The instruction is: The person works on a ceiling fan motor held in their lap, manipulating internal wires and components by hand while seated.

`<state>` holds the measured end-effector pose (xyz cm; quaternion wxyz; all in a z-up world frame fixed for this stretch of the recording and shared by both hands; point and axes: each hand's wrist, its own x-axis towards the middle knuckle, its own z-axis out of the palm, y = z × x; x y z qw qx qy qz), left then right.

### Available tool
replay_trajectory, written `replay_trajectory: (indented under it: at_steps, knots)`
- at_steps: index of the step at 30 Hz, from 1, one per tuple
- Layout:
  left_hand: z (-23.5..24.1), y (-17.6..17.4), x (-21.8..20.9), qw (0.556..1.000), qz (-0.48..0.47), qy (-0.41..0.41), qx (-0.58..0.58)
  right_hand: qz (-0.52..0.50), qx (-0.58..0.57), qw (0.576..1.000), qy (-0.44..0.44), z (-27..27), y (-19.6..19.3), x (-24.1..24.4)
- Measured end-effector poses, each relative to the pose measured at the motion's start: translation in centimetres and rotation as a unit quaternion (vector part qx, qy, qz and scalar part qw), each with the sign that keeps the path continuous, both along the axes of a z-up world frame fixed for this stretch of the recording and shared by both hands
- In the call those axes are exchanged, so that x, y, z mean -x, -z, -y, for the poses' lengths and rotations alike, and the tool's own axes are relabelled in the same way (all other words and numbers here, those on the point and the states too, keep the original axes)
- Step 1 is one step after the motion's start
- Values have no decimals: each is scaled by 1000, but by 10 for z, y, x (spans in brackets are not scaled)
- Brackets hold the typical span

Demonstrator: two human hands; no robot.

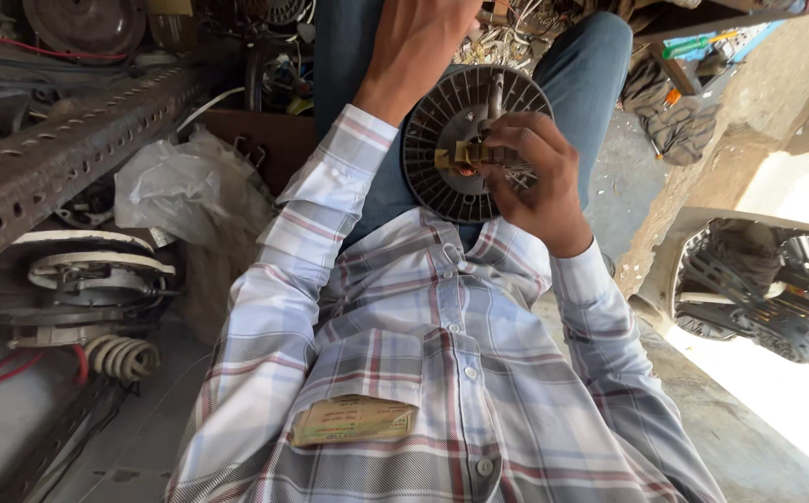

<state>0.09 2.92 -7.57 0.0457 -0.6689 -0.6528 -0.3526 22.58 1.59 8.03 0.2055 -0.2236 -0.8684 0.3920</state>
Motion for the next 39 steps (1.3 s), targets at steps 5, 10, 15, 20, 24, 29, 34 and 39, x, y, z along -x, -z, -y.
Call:
replay_trajectory:
  at_steps: [5, 10, 15, 20, 24, 29, 34, 39]
  knots:
    - [-7, -2, -9, 999, 21, 9, -38, 14, -30, 999, -23, -1, 5, 0]
    - [22, -59, -9, 988, -4, -26, -155, -26, 1, 999, -24, -2, 16, -10]
    - [78, -80, -66, 911, 366, 183, -45, -125, 205, 971, -1, -9, 61, -33]
    - [98, -80, -73, 887, 410, 204, 54, -204, 192, 960, 16, -1, 102, -46]
    - [95, -92, -73, 919, 327, 219, 19, -221, 156, 963, 3, -2, 96, -42]
    - [90, -98, -79, 937, 279, 205, 43, -217, 96, 971, 24, -1, 76, -35]
    - [96, -100, -80, 940, 286, 188, 2, -177, 92, 979, 38, 1, 63, -32]
    - [96, -89, -86, 945, 273, 174, -44, -150, 60, 986, 45, 5, 62, -33]
